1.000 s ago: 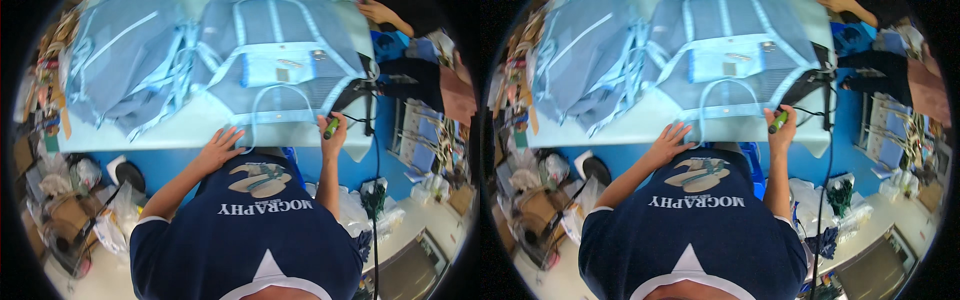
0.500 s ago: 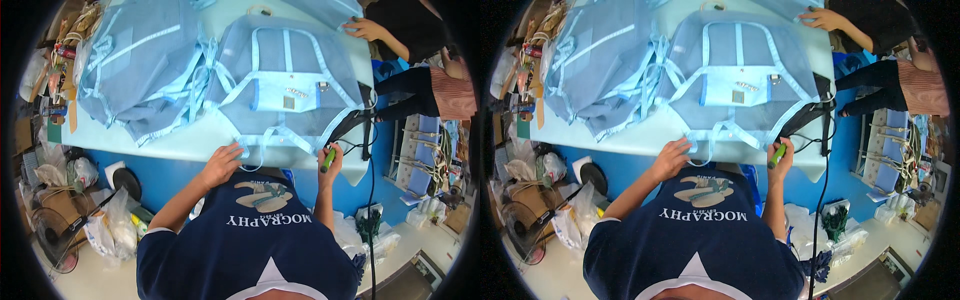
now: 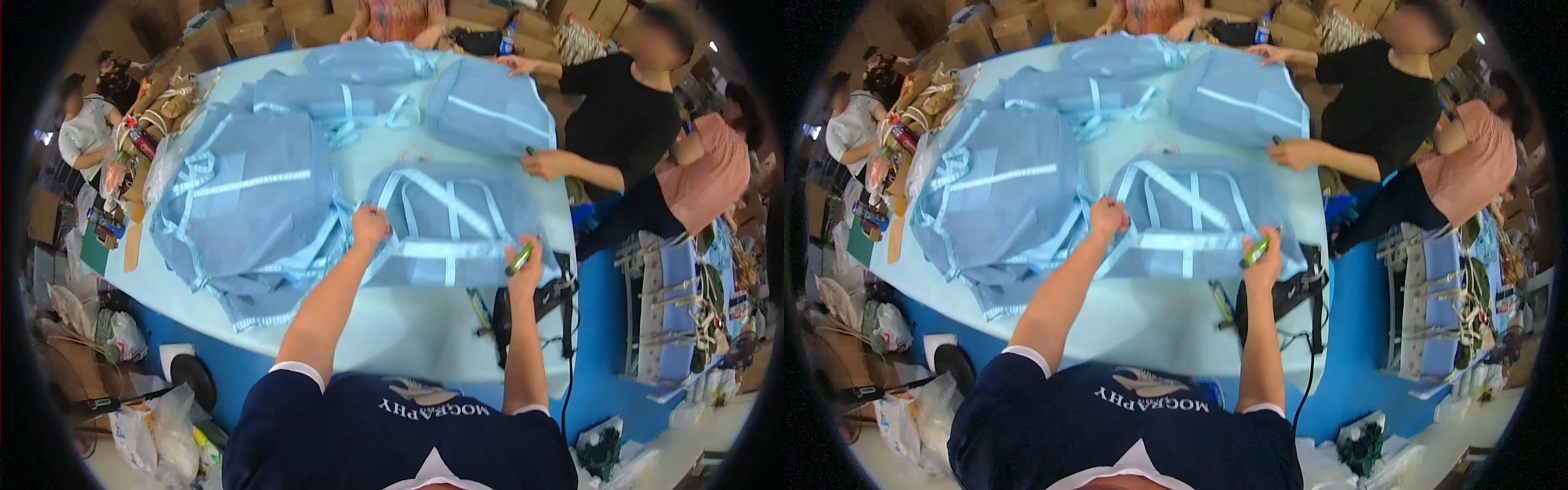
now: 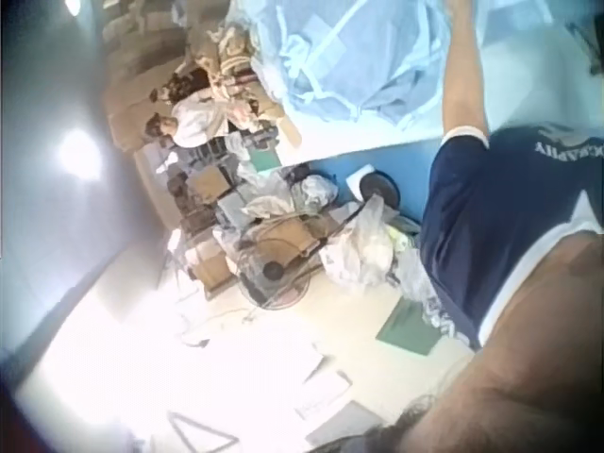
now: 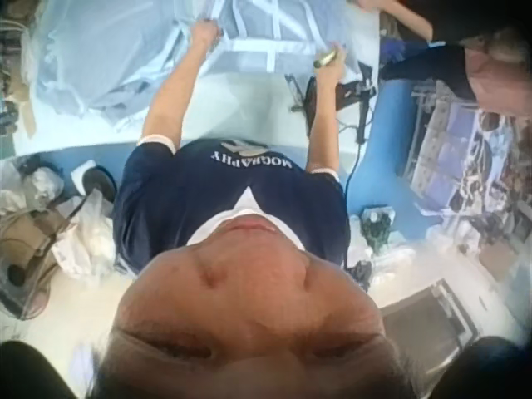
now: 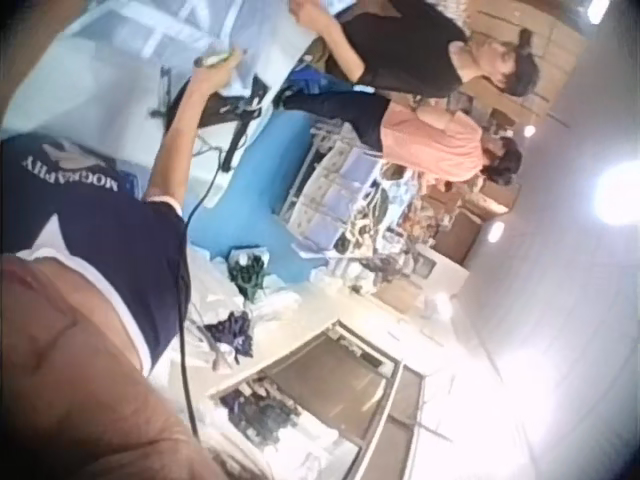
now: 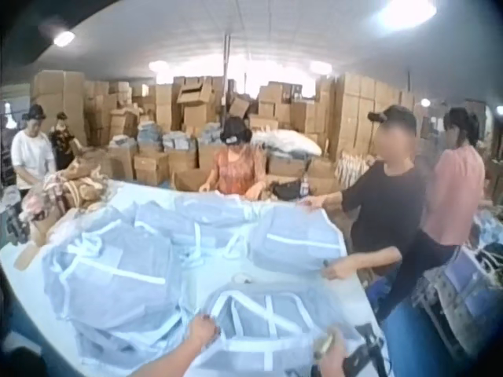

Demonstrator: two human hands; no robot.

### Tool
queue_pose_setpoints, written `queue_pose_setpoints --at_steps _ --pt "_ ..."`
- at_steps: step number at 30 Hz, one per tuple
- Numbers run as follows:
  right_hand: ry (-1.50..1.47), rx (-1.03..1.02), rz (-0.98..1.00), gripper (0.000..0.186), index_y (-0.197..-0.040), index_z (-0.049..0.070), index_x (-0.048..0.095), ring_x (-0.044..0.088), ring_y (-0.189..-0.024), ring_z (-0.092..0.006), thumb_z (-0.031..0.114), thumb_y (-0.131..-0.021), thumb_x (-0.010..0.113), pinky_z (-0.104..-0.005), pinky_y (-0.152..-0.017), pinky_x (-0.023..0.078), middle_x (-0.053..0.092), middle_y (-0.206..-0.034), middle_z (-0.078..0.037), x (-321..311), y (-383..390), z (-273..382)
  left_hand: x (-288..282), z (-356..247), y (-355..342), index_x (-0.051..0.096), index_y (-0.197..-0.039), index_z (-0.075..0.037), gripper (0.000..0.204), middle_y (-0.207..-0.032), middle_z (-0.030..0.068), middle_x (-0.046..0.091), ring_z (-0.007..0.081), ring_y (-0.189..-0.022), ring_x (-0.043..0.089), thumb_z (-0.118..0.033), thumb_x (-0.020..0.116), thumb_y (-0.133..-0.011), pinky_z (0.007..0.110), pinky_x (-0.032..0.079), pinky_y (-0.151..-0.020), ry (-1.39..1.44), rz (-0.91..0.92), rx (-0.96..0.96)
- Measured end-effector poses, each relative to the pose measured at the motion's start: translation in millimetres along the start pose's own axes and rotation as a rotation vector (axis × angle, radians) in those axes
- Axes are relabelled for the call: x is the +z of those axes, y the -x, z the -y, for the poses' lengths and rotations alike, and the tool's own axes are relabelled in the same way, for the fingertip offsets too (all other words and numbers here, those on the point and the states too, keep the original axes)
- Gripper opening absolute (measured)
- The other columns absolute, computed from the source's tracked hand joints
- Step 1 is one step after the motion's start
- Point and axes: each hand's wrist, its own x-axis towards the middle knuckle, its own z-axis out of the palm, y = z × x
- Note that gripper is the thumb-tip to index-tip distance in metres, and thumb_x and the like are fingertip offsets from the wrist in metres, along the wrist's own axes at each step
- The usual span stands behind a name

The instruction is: Finishing blue mesh bags by trimming loose threads or sealing seams using a handheld electronic tool.

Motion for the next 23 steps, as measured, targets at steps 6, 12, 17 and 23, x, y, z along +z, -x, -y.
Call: queue_pose_setpoints --at_steps 6,12,17,23 --pt "0.567 -0.33 0.182 0.061 -0.109 0.008 0.05 0.045 -0.108 -0.0374 0.027 -0.058 0.076 -0.0489 -0.09 0.031 0.055 -0.108 -0.016 -7 -10 -19 20 0 -30 0.057 -0.073 0.002 0.018 -0.075 0.0182 0.061 0.0297 -0.07 0.062 -0.016 0.06 -0.072 0.04 0.049 -0.06 -0.49 -0.278 0.247" --pt "0.679 -0.053 0.214 0.062 -0.113 0.008 0.045 0.039 -0.114 -0.0413 0.036 -0.064 0.071 -0.0569 -0.094 0.025 0.053 -0.112 -0.017 11 -22 -42 31 2 -39 0.05 -0.1 -0.001 0.049 -0.097 0.0197 0.057 0.0406 -0.086 0.055 -0.029 0.071 -0.065 0.042 0.047 -0.072 -0.736 -0.447 0.644" --pt "0.773 0.049 0.147 0.059 -0.114 0.009 0.044 0.036 -0.116 -0.0413 0.037 -0.067 0.068 -0.0571 -0.094 0.025 0.05 -0.117 -0.017 17 -40 -57 39 -23 -41 0.044 -0.111 0.003 0.067 -0.104 0.0212 0.055 0.037 -0.098 0.052 -0.033 0.072 -0.062 0.041 0.043 -0.085 -0.632 -0.03 0.056" --pt "0.837 0.108 0.041 0.059 -0.114 0.01 0.044 0.035 -0.118 -0.041 0.036 -0.067 0.069 -0.0547 -0.096 0.021 0.05 -0.117 -0.017 4 -58 -71 21 16 -9 0.045 -0.12 -0.001 0.061 -0.114 0.0233 0.05 0.0363 -0.104 0.049 -0.028 0.066 -0.07 0.038 0.04 -0.089 -0.689 0.159 0.301"
